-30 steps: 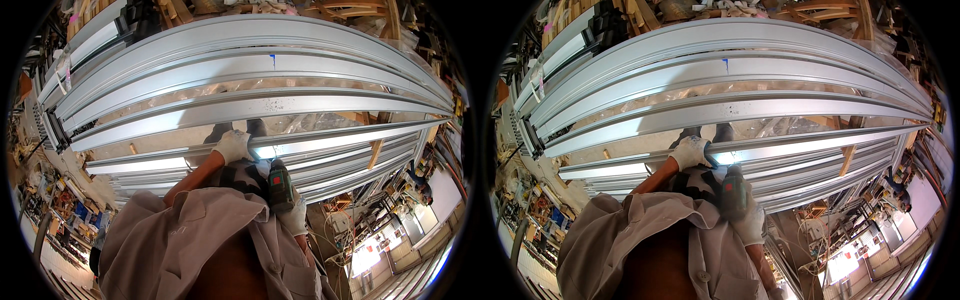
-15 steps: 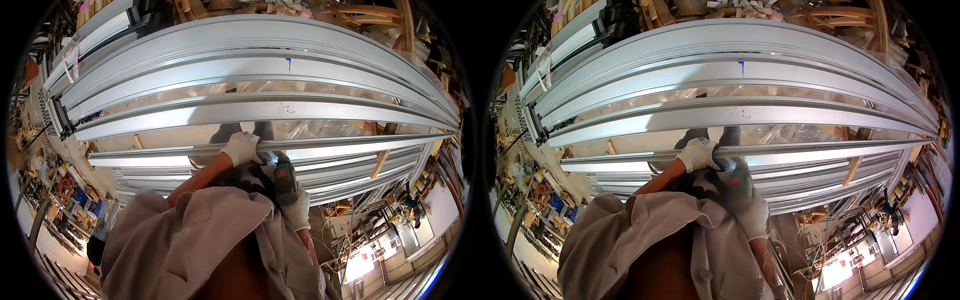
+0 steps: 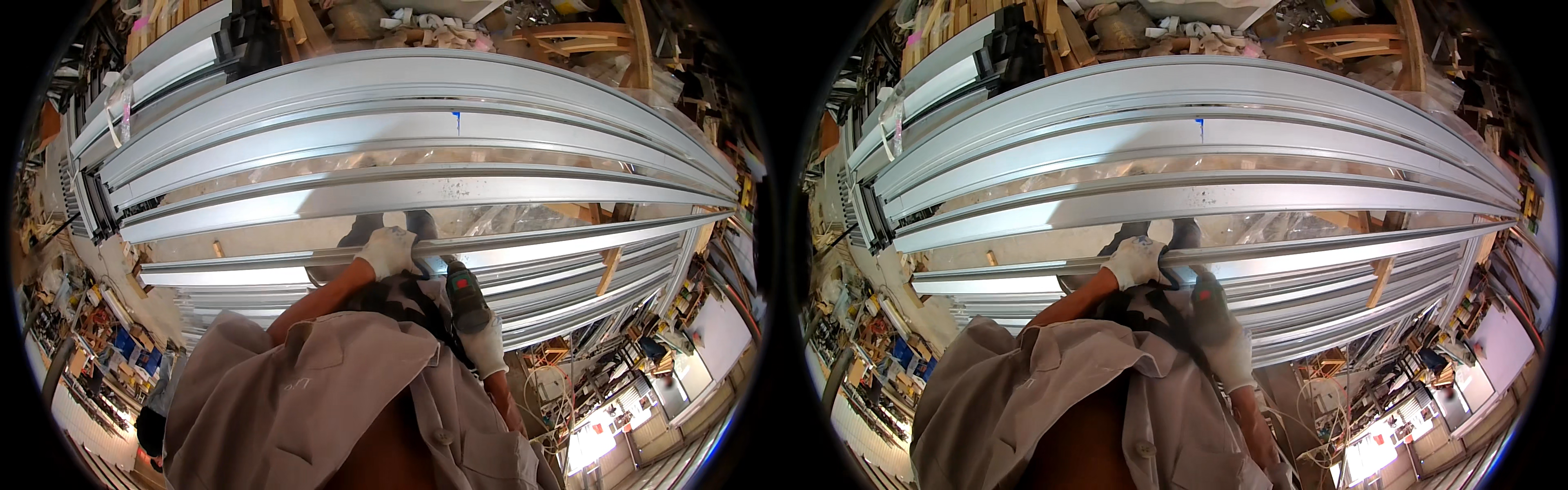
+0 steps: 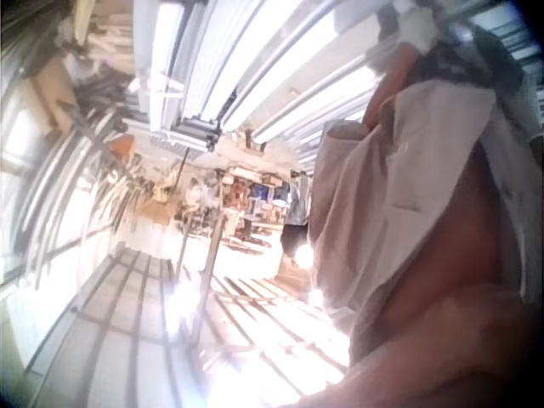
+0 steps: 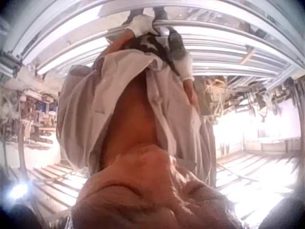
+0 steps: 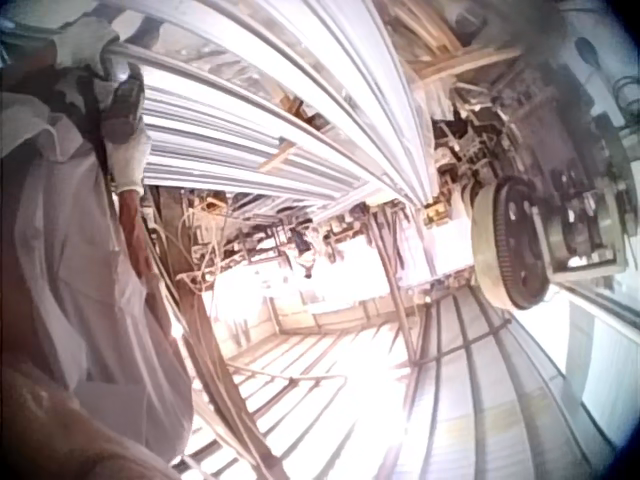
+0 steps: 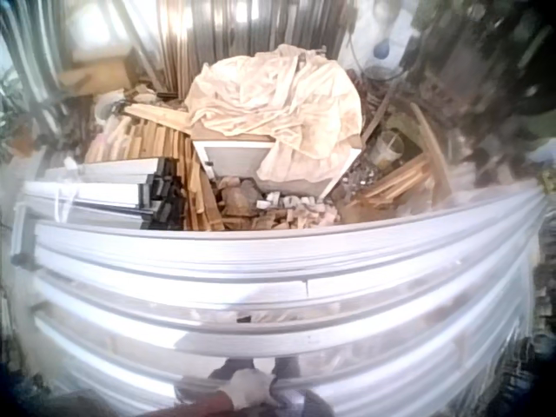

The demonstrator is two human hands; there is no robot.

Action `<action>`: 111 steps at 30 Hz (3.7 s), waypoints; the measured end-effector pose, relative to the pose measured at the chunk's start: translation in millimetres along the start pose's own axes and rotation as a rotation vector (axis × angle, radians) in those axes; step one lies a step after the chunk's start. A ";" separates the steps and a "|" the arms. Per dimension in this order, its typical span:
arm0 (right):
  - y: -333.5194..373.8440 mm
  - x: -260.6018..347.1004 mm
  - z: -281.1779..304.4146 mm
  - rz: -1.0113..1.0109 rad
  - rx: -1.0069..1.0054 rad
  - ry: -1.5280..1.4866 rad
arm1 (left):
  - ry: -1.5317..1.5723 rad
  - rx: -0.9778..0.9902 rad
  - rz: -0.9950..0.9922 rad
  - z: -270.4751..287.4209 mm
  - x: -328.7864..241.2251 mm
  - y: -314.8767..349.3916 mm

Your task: The person uses a cordless drill to make holes in stacked aluminum window frames. They hold the frames steady with one hand while drilling with the other, then reposition the stack to continue drilling at different locations.

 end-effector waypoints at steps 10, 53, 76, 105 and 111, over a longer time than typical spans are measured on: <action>74.6 -2.9 9.6 0.253 -0.053 0.150 | -0.044 -0.089 -0.037 -4.9 -0.4 0.1; -70.2 -347.1 -163.2 0.115 -0.213 -0.214 | -0.685 -0.203 -0.777 -221.5 -168.1 10.7; -123.2 -214.8 -265.3 0.116 -0.109 -0.022 | 0.591 -0.531 0.737 -342.1 483.2 332.1; -175.9 -125.3 -404.2 0.041 0.025 -0.218 | 1.127 -0.729 0.337 -380.0 594.1 381.2; -134.3 -84.1 -490.3 0.057 0.001 -0.197 | 0.910 -0.676 0.516 -380.7 689.2 474.0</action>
Point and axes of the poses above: each hand's wrist, its own y-axis away from the middle knuckle, its own z-axis out of the back of the hand, x = y × z, the point moved 10 cm from there along -y, towards the middle knuckle, and after that the axes turned 8 degrees about x, right-handed, at the moved point
